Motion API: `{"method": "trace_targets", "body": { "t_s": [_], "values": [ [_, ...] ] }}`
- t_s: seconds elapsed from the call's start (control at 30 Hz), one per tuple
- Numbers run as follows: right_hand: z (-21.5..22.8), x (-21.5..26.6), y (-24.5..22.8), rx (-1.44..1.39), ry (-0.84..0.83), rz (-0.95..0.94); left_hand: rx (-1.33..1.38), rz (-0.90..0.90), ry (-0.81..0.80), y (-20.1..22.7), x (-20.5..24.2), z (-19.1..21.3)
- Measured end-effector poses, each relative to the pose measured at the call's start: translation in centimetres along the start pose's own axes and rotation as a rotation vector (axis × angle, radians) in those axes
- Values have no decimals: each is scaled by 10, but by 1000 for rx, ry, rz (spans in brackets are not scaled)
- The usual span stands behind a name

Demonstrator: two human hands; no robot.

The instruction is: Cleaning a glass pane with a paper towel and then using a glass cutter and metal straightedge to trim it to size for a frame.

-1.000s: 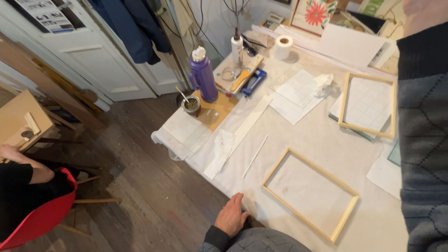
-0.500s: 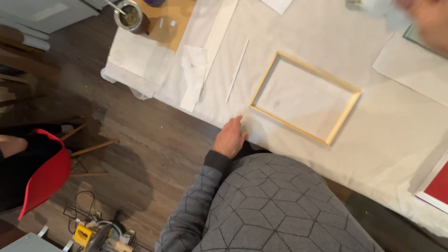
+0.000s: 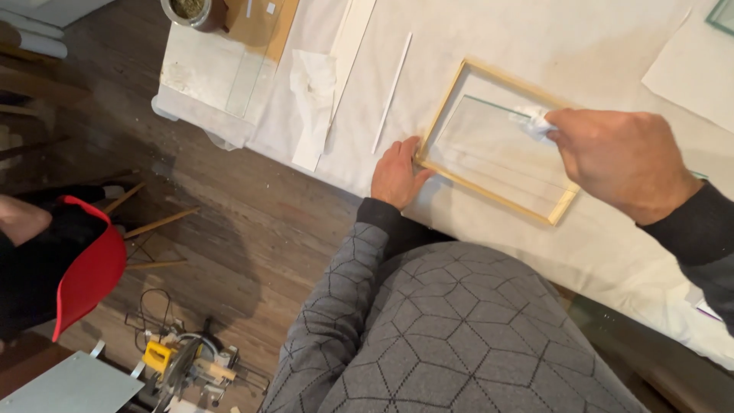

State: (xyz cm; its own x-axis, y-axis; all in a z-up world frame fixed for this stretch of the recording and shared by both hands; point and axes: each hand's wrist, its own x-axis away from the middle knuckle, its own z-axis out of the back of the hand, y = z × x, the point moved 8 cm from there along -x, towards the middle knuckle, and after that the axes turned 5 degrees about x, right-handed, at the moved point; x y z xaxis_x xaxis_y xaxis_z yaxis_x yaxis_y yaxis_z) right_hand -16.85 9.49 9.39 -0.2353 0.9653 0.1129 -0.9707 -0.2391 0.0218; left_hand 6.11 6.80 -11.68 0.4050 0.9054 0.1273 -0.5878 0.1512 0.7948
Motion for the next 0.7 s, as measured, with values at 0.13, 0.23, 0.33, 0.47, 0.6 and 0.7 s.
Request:
{"method": "trace_targets", "body": {
  "t_s": [0.13,0.23,0.33,0.47,0.6,0.7],
  "values": [
    [-19,2,-16,13,-148,-1,-4,-5,-28,-4,-2,-4],
    [-9,4,-29,-55,-23,53,-4,1,-60,-7,-5,-9],
    [-9,5,-32,-168,29,47,-1,-13,-68,-12,-7,-14],
    [-16,4,-32,-208,-9,19,-21,3,-94,-10,-10,-12],
    [-25,4,-28,-220,-42,-13,-23,60,-124,-11,-8,-12],
    [-34,-3,-24,-295,-19,-15,-46,-76,-51,-29,-7,-12]
  ]
}}
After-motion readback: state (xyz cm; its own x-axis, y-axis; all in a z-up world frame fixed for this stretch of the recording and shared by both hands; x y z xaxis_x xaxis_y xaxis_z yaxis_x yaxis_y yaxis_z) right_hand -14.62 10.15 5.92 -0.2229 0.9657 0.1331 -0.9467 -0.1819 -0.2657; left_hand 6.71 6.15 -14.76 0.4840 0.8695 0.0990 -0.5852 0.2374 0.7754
